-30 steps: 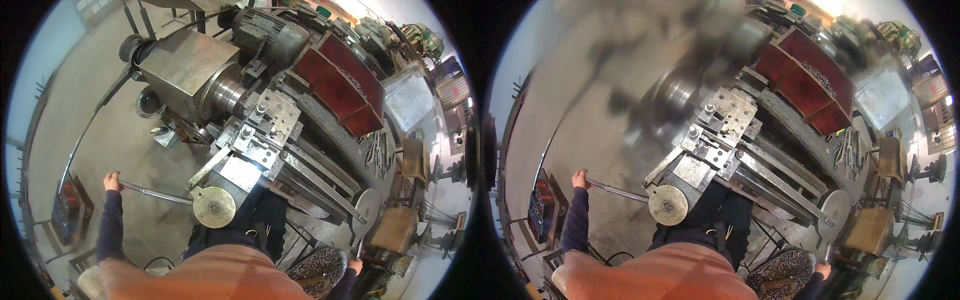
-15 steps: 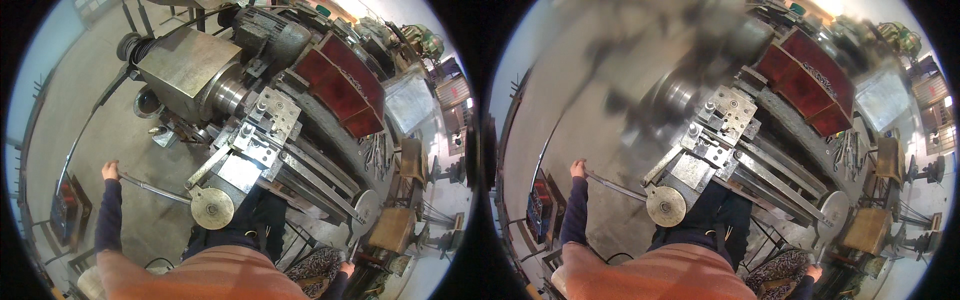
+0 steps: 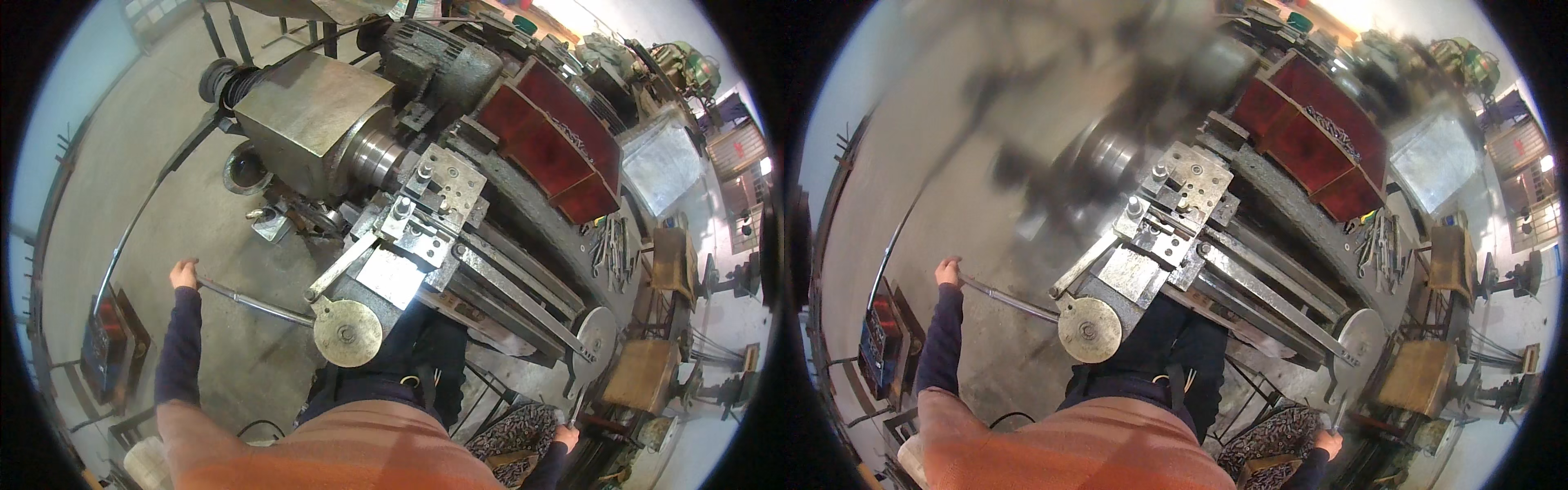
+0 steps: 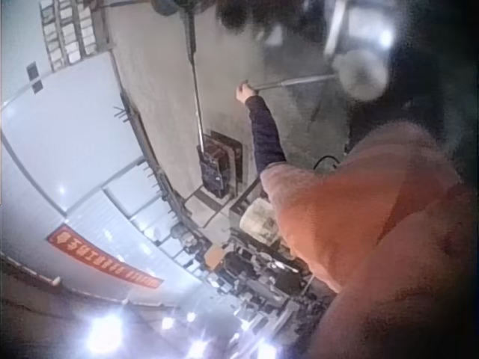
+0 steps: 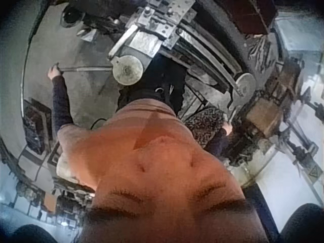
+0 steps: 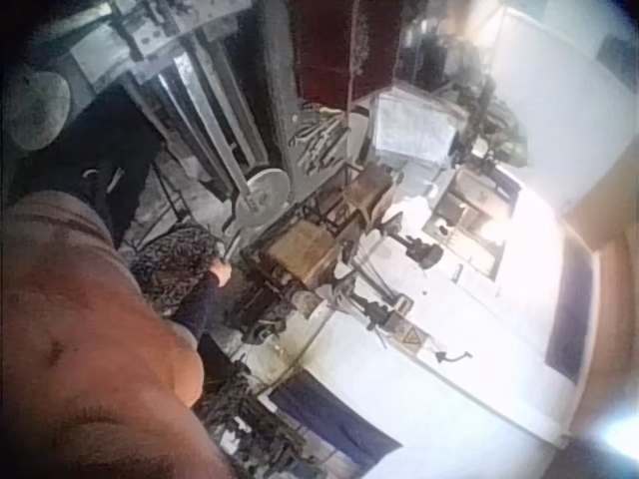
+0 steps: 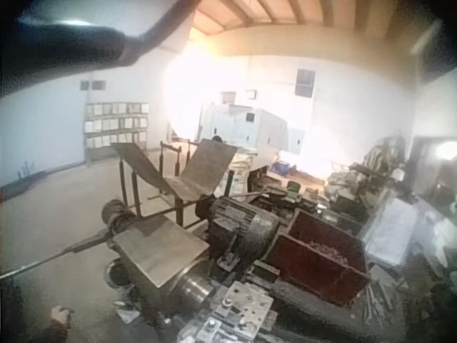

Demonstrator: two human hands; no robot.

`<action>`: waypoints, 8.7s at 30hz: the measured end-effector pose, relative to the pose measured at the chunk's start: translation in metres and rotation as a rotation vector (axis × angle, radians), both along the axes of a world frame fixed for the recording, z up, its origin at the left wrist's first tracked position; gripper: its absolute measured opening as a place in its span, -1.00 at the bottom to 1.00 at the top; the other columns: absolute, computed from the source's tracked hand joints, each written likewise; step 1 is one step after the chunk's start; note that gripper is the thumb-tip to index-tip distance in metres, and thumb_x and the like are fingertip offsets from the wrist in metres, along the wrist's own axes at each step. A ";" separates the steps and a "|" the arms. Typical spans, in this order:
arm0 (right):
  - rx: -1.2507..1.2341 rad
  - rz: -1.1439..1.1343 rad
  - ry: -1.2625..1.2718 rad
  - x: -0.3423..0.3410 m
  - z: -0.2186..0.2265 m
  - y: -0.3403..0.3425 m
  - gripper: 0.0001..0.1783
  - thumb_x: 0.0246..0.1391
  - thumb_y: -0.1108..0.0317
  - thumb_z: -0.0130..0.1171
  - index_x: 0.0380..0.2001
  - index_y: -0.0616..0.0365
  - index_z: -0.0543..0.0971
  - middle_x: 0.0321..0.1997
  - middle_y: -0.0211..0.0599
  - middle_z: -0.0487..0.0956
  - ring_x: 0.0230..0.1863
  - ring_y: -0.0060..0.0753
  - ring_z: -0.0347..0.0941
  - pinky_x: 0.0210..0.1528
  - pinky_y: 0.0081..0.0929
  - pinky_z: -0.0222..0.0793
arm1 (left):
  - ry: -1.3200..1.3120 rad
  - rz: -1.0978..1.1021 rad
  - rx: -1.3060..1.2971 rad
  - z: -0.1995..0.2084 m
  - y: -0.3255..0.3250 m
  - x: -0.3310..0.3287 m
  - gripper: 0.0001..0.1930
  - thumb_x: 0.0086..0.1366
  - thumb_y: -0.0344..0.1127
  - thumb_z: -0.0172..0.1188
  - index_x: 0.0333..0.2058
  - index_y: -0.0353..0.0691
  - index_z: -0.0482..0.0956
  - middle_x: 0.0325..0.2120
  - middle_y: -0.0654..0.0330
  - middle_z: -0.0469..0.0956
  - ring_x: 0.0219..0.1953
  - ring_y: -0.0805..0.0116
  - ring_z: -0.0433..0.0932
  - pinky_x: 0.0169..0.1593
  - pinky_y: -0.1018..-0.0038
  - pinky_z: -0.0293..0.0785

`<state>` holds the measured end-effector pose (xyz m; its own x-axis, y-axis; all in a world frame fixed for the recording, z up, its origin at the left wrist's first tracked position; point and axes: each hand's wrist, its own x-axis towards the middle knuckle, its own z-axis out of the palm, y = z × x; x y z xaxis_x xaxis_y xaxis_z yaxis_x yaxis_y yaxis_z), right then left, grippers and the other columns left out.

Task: The person operates a metal lathe to machine small cylindrical metal parts. They repeatedly load a part into the chuck, engage the machine, and remove the finished part, placing it into a nearby container.

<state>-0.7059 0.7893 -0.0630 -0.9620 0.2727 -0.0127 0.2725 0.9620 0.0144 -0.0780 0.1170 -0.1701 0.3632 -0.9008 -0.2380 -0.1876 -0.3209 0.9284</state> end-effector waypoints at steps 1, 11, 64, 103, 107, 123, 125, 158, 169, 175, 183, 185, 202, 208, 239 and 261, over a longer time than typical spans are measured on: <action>0.004 -0.001 -0.009 -0.001 0.000 0.001 -0.63 -0.33 0.18 0.16 -0.40 0.19 0.60 -0.36 0.04 0.56 -0.23 0.06 0.48 -0.19 -0.21 0.36 | 0.012 0.001 0.002 -0.005 -0.001 0.002 -0.74 0.05 -0.44 -0.09 -0.33 -0.39 0.51 -0.58 0.18 0.30 -0.64 0.32 0.36 -0.57 0.24 0.57; 0.190 -0.017 0.030 -0.056 -0.010 0.035 -0.65 -0.28 0.18 0.11 -0.37 0.14 0.58 -0.27 -0.08 0.56 -0.20 -0.05 0.49 -0.17 -0.16 0.37 | 0.225 0.108 0.012 0.018 0.029 -0.014 -0.76 0.08 -0.38 0.00 -0.29 -0.41 0.38 -0.55 0.05 0.33 -0.55 0.19 0.41 -0.54 0.15 0.50; 0.401 0.099 0.103 -0.187 -0.009 0.024 -0.69 -0.06 0.14 0.03 -0.28 0.05 0.53 -0.17 -0.21 0.54 -0.07 -0.12 0.43 -0.07 -0.21 0.35 | 0.068 -0.420 -0.318 -0.033 -0.109 -0.181 -0.81 -0.02 -0.55 0.05 -0.38 -0.42 0.29 -0.65 0.05 0.41 -0.72 0.26 0.45 -0.71 0.37 0.49; 0.280 0.111 0.154 -0.139 0.008 0.000 -0.51 -0.19 0.22 0.15 -0.10 0.09 0.44 -0.05 -0.16 0.48 0.02 -0.11 0.37 0.06 -0.26 0.22 | 0.394 -0.482 0.033 0.021 -0.072 -0.190 -0.71 0.07 -0.36 0.08 -0.28 -0.45 0.33 -0.58 0.02 0.49 -0.63 0.21 0.54 -0.62 0.47 0.49; -0.025 0.389 0.397 -0.108 -0.044 0.027 -0.23 -0.41 0.32 0.18 0.07 0.08 0.34 0.05 -0.04 0.40 0.06 -0.05 0.32 0.10 -0.35 0.20 | 0.153 -0.342 -0.187 -0.049 -0.109 -0.106 -0.54 0.01 -0.13 0.21 -0.22 -0.38 0.40 -0.48 0.01 0.51 -0.43 0.19 0.56 -0.41 0.40 0.52; -0.456 0.469 0.084 0.003 -0.007 -0.074 -0.64 -0.38 0.41 0.09 -0.37 0.30 0.59 -0.48 -0.14 0.60 -0.40 -0.36 0.53 -0.24 -0.48 0.40 | -0.677 -0.550 0.008 -0.151 -0.113 -0.137 -0.65 -0.05 -0.13 0.22 -0.32 -0.23 0.57 -0.40 -0.02 0.57 -0.28 0.05 0.56 -0.20 0.28 0.46; -0.525 0.503 0.132 0.004 0.011 -0.085 -0.64 -0.38 0.41 0.09 -0.38 0.30 0.59 -0.49 -0.15 0.60 -0.41 -0.38 0.53 -0.26 -0.49 0.40 | -0.576 -0.677 0.113 -0.144 -0.122 -0.142 -0.66 -0.01 -0.12 0.18 -0.30 -0.21 0.56 -0.40 0.02 0.57 -0.29 0.10 0.56 -0.20 0.29 0.47; -0.099 1.762 0.021 0.144 0.142 -0.593 -0.69 -0.52 0.20 0.08 -0.55 -0.08 0.67 -0.45 -0.24 0.59 -0.25 -0.15 0.42 -0.13 -0.35 0.35 | -1.208 -0.185 -0.154 0.109 -0.084 0.118 -0.45 0.25 0.20 -0.29 -0.34 -0.14 0.51 -0.35 0.01 0.54 -0.23 0.02 0.49 -0.19 0.21 0.39; 0.071 1.750 0.042 0.145 0.144 -0.595 -0.71 -0.49 0.20 0.09 -0.55 -0.11 0.67 -0.45 -0.31 0.58 -0.21 -0.29 0.43 -0.09 -0.33 0.22 | -1.153 -0.159 -0.043 0.165 0.073 -0.038 -0.44 0.15 0.23 -0.12 -0.47 -0.22 0.52 -0.48 -0.05 0.54 -0.34 -0.05 0.52 -0.25 0.13 0.41; -0.492 2.074 0.286 0.131 0.174 -0.539 -0.69 -0.50 0.22 0.10 -0.55 0.08 0.62 -0.40 -0.25 0.55 -0.28 -0.21 0.40 -0.22 -0.33 0.28 | -1.261 -0.384 -0.136 0.191 0.067 -0.047 -0.61 0.08 0.00 0.12 -0.49 -0.29 0.48 -0.54 -0.05 0.53 -0.39 -0.04 0.52 -0.29 0.19 0.42; -0.813 2.228 0.083 0.166 0.168 -0.443 -0.69 -0.55 0.38 0.14 -0.53 0.21 0.54 -0.36 -0.20 0.43 -0.30 -0.14 0.33 -0.29 -0.31 0.31 | -0.285 -1.272 -0.741 0.249 0.123 -0.272 -0.71 0.14 -0.11 0.10 -0.39 -0.25 0.55 -0.56 0.02 0.49 -0.45 0.07 0.50 -0.39 0.33 0.38; -0.770 2.150 0.121 0.167 0.168 -0.423 -0.69 -0.57 0.41 0.13 -0.53 0.20 0.53 -0.36 -0.21 0.41 -0.31 -0.14 0.31 -0.29 -0.35 0.30 | -0.158 -1.387 -0.639 0.248 0.141 -0.307 -0.69 0.14 -0.09 0.08 -0.43 -0.26 0.54 -0.61 -0.02 0.46 -0.51 0.07 0.47 -0.41 0.33 0.37; -1.279 1.770 -0.080 0.157 0.115 -0.346 -0.51 -0.56 0.37 0.03 -0.35 0.25 0.53 -0.24 -0.09 0.41 -0.25 -0.09 0.34 -0.17 -0.36 0.31 | 0.883 -1.440 0.389 0.200 0.199 -0.337 -0.70 0.27 -0.22 0.01 -0.20 -0.38 0.46 -0.35 0.13 0.54 -0.36 0.39 0.55 -0.20 0.53 0.45; -1.283 1.729 -0.035 0.156 0.109 -0.340 -0.56 -0.54 0.36 0.04 -0.39 0.23 0.55 -0.26 -0.13 0.43 -0.26 -0.10 0.34 -0.20 -0.36 0.31 | 0.886 -1.435 0.421 0.190 0.204 -0.342 -0.71 0.27 -0.22 0.01 -0.24 -0.38 0.48 -0.40 0.13 0.54 -0.38 0.40 0.54 -0.22 0.53 0.45; -1.068 1.713 0.198 0.064 0.139 -0.368 -0.61 -0.60 0.48 0.07 -0.46 0.15 0.58 -0.29 -0.14 0.45 -0.26 -0.14 0.44 -0.21 -0.44 0.37 | 0.769 -1.268 0.381 0.203 0.166 -0.312 -0.74 0.24 -0.28 -0.02 -0.27 -0.42 0.43 -0.52 0.09 0.50 -0.47 0.31 0.51 -0.31 0.47 0.44; -0.637 0.577 0.383 0.050 0.026 -0.024 -0.56 -0.44 0.25 0.21 -0.33 0.13 0.59 -0.08 -0.06 0.49 -0.06 -0.05 0.39 -0.01 -0.29 0.30 | -0.481 -1.099 -0.521 0.060 0.042 -0.249 -0.68 0.21 -0.28 0.07 -0.17 -0.44 0.46 -0.32 0.07 0.55 -0.34 0.38 0.49 -0.24 0.52 0.40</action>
